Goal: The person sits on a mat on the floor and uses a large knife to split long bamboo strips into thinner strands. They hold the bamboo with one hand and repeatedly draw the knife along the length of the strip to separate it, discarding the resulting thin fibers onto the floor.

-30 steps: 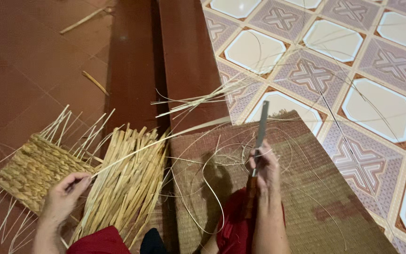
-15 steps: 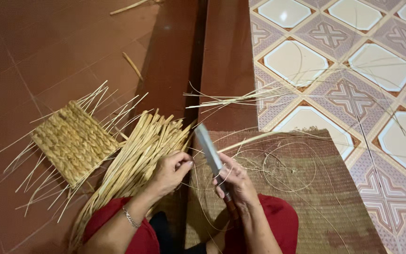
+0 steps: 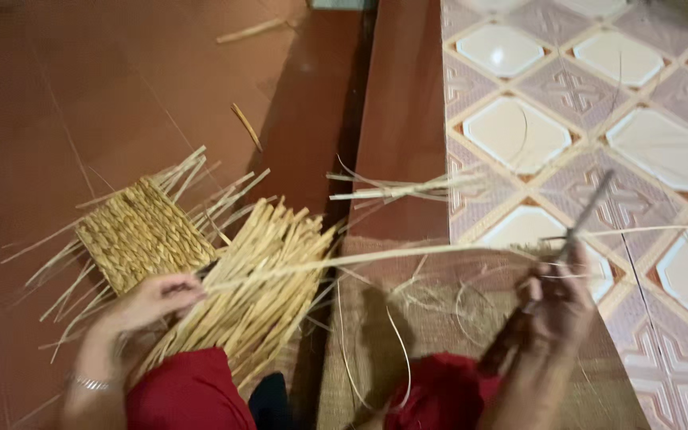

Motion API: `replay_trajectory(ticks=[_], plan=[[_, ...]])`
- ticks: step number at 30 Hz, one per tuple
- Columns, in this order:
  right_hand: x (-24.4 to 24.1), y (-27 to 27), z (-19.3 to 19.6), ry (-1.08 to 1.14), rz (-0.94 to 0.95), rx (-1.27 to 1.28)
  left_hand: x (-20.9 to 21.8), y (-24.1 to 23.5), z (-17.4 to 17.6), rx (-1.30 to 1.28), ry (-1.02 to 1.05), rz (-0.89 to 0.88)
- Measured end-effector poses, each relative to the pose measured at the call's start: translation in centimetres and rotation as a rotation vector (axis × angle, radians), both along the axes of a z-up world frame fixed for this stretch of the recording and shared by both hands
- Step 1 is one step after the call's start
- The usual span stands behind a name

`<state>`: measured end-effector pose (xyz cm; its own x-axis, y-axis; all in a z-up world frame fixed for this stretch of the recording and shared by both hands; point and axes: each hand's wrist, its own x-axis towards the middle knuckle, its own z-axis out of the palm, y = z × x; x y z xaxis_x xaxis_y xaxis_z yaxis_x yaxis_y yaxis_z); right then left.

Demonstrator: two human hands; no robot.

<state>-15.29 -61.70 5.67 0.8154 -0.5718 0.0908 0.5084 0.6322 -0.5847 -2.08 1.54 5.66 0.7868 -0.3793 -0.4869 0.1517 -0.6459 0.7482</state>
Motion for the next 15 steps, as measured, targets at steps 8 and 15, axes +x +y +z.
replay_trajectory(ticks=[8, 15], plan=[[5.0, -11.0, 2.9, 0.054, -0.138, -0.288, -3.0, 11.2, -9.0, -0.046, 0.169, 0.279], [9.6, -15.2, 9.8, 0.105, -0.059, -0.506, 3.6, -0.4, -9.5, 0.160, -0.040, 0.117]])
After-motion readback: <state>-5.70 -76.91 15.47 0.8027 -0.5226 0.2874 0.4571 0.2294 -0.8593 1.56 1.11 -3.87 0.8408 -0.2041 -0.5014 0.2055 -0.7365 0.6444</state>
